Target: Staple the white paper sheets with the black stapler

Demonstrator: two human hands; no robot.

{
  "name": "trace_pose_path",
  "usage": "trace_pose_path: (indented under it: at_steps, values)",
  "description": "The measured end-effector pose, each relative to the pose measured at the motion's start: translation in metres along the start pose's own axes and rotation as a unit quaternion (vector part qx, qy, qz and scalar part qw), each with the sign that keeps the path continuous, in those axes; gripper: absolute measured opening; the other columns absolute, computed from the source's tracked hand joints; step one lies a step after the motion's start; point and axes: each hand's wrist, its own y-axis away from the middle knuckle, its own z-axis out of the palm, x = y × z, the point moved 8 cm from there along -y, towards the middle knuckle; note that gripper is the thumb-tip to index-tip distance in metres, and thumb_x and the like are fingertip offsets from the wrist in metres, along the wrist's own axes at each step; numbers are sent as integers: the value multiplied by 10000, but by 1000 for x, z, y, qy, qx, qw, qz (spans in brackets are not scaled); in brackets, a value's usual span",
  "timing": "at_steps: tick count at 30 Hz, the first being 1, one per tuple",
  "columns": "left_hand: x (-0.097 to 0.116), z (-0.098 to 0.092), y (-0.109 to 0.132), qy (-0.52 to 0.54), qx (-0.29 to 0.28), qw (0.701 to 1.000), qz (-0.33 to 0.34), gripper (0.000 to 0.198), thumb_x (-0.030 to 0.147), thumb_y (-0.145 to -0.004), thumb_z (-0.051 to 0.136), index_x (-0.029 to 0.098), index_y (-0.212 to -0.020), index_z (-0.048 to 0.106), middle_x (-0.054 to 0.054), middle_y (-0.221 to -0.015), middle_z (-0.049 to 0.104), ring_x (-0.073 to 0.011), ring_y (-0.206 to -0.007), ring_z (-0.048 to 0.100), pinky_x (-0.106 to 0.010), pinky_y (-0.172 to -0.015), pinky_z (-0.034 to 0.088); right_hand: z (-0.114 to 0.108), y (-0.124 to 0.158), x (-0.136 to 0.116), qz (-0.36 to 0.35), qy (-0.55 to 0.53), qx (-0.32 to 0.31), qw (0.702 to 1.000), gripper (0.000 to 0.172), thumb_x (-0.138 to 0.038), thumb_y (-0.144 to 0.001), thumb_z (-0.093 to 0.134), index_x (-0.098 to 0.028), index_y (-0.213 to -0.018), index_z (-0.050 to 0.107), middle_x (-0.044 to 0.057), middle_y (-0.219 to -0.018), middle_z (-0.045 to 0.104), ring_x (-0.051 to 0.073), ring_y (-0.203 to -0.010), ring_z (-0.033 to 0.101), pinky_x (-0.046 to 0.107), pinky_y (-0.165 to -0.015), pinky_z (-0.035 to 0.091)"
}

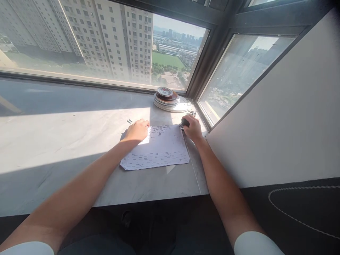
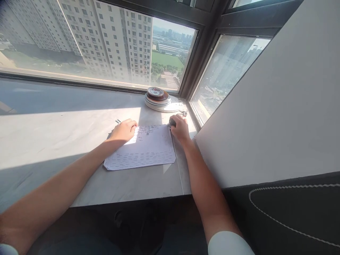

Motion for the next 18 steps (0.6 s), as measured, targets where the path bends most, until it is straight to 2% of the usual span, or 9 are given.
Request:
trace_pose_path:
  at_steps: [5,8,10,13,16,18]
  values:
    - [10,0,1,9,13,998,65,270,204,-975,503,221,-1099,742,-120,-1142,687,-317,-1190,582,-477,-1063,484,-34,5,-4,51,51,162,984,367,-66,-786,422,-238,-1012,655,94,-958,620,271,-897,560,431,-833,426]
    - [24,8,5,52,-21,987,148,268,254,-1004,508,238,-1114,752,-85,-1215,684,-271,-1176,587,-436,-1070,482,-46,8,-15,57,77,202,975,400,-34,-840,360,-223,-1014,666,118,-969,596,303,-962,564,460,-875,403]
    - [35,16,10,57,-63,974,211,260,293,-1011,530,253,-1126,760,-65,-1240,689,-258,-1177,588,-432,-1084,465,-41,7,-33,15,83,167,982,404,-18,-865,339,-224,-990,663,113,-957,584,303,-967,553,456,-885,382]
    - [41,22,14,48,-92,964,246,280,332,-1018,538,268,-1191,748,-59,-1276,683,-263,-1203,581,-451,-1104,439,-14,9,-75,-115,79,46,989,351,-20,-907,353,-230,-932,633,93,-925,578,275,-911,528,417,-839,362]
    - [37,22,12,43,-91,968,229,318,263,-1009,475,241,-1176,745,-75,-1235,685,-272,-1159,585,-458,-1071,460,20,22,-120,-258,74,-67,961,305,-5,-893,404,-230,-941,604,80,-946,595,250,-880,509,382,-792,338]
    - [34,23,9,55,-100,970,215,379,140,-941,429,217,-1137,744,-81,-1191,693,-271,-1124,588,-452,-1039,482,35,32,-140,-322,72,-103,938,326,18,-861,416,-229,-975,596,74,-962,606,241,-877,502,372,-784,326]
